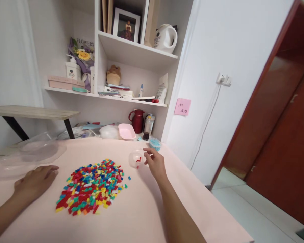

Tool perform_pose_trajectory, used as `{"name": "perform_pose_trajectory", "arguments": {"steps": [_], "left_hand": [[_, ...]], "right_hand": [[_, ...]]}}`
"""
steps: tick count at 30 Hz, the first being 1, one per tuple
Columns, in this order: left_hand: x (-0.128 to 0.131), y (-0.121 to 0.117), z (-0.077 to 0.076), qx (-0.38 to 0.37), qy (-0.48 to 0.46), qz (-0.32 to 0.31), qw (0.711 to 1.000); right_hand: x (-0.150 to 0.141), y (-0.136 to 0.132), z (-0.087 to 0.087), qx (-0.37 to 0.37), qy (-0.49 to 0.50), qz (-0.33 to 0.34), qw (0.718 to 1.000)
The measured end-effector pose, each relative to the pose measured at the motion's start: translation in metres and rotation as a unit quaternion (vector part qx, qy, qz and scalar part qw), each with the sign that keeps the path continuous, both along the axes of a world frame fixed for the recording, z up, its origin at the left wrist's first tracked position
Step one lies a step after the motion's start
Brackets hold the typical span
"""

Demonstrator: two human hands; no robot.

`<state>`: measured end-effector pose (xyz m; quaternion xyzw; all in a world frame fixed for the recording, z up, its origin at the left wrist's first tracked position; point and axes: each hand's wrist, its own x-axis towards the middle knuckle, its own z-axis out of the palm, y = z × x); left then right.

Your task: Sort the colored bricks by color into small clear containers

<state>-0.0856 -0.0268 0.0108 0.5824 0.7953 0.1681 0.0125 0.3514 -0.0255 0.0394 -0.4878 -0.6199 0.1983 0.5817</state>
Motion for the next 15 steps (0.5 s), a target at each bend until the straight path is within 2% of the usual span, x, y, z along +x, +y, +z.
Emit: {"name": "perform_pose_trajectory", "arguments": {"steps": [3,6,10,15], "left_hand": [[0.000,0.000,0.000,0.000,-0.001,-0.003,1.000],[0.000,0.000,-0.001,0.003,-0.002,-0.003,1.000],[0.000,-0.001,-0.001,0.007,0.000,-0.003,1.000],[0.000,0.000,-0.003,0.019,0.010,-0.006,1.000]], "right_hand": [[-0.009,-0.006,-0.001,-0.025,-0.054,0.119,0.991],[-0.024,-0.009,-0.005,-0.017,-0.161,0.218,0.962],[-0.041,-0.008,-0.015,-0.005,-0.238,0.254,0.937],[-0.049,-0.004,-0.030,-0.015,-0.328,0.243,0.913]]}}
